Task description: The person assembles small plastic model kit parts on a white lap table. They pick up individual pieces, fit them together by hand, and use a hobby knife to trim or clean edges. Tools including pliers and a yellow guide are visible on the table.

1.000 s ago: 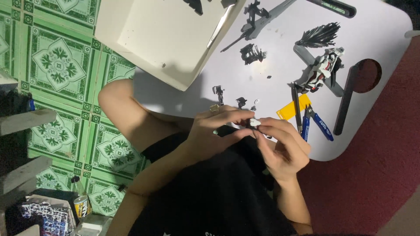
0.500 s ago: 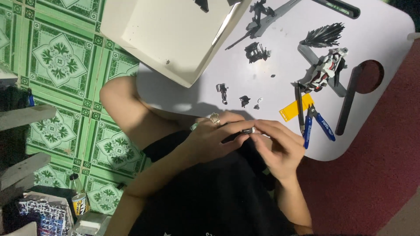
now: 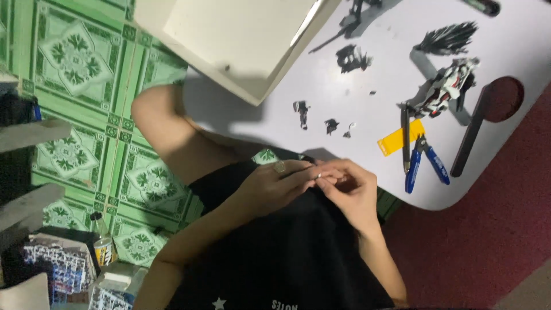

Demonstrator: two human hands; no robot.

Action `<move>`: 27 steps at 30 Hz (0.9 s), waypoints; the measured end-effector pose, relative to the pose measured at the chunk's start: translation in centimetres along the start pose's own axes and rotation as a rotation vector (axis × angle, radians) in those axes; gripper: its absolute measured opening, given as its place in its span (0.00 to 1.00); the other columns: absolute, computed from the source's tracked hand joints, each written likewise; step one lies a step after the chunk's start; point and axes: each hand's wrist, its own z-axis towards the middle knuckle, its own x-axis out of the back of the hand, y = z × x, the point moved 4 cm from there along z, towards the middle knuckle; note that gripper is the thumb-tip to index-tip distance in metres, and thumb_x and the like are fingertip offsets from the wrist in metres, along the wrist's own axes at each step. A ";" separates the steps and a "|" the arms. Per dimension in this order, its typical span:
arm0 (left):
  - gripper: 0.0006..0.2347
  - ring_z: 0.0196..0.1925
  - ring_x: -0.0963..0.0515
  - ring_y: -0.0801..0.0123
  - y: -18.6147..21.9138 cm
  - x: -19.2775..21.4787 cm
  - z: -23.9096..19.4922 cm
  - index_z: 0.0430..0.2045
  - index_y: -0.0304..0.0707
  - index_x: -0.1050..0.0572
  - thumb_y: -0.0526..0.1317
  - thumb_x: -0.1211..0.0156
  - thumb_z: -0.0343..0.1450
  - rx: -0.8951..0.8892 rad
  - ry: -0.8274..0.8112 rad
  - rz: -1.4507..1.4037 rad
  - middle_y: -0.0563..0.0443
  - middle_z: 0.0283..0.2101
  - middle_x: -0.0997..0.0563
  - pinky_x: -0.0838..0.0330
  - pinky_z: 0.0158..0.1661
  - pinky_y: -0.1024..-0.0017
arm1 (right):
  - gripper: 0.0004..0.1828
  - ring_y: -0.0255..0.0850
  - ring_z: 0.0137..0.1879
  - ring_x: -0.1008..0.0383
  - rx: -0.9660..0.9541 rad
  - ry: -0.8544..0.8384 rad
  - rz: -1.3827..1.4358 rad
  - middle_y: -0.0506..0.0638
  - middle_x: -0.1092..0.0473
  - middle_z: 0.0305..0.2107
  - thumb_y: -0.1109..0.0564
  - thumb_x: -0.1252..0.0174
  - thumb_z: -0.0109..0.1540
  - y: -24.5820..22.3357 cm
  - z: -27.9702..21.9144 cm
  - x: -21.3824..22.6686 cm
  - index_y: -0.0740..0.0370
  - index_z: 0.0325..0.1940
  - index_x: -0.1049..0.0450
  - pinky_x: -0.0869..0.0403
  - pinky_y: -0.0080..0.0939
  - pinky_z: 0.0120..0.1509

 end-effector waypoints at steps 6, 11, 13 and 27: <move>0.06 0.36 0.18 0.59 0.6 0.7 -0.4 0.36 0.32 0.23 0.31 0.40 0.68 0.000 0.007 0.014 0.44 0.37 0.22 0.21 0.36 0.70 | 0.04 0.47 0.25 0.23 -0.199 0.090 0.315 0.65 0.28 0.20 0.72 0.49 0.54 2.4 -0.4 -1.5 0.76 0.31 0.28 0.20 0.45 0.30; 0.09 0.37 0.17 0.60 -0.1 1.6 -1.4 0.39 0.35 0.23 0.32 0.37 0.66 0.215 0.003 -0.174 0.47 0.37 0.20 0.21 0.35 0.68 | 0.03 0.45 0.27 0.25 -0.082 0.202 0.045 0.64 0.29 0.19 0.71 0.45 0.55 1.7 -0.6 0.1 0.77 0.32 0.27 0.22 0.44 0.28; 0.11 0.40 0.17 0.61 -0.4 0.8 -0.9 0.40 0.37 0.22 0.33 0.35 0.65 0.307 0.014 -0.361 0.48 0.38 0.19 0.21 0.37 0.69 | 0.02 0.40 0.29 0.25 0.026 0.221 -0.214 0.60 0.27 0.20 0.68 0.40 0.56 0.1 0.2 0.8 0.71 0.33 0.24 0.24 0.40 0.27; 0.10 0.36 0.18 0.68 0.8 0.9 4.4 0.34 0.35 0.21 0.34 0.30 0.62 0.248 0.136 -0.656 0.48 0.36 0.19 0.23 0.39 0.73 | 0.09 0.59 0.45 0.27 0.513 0.375 -1.043 0.66 0.31 0.40 0.70 0.41 0.63 -2.0 2.9 3.5 0.74 0.48 0.25 0.24 0.55 0.48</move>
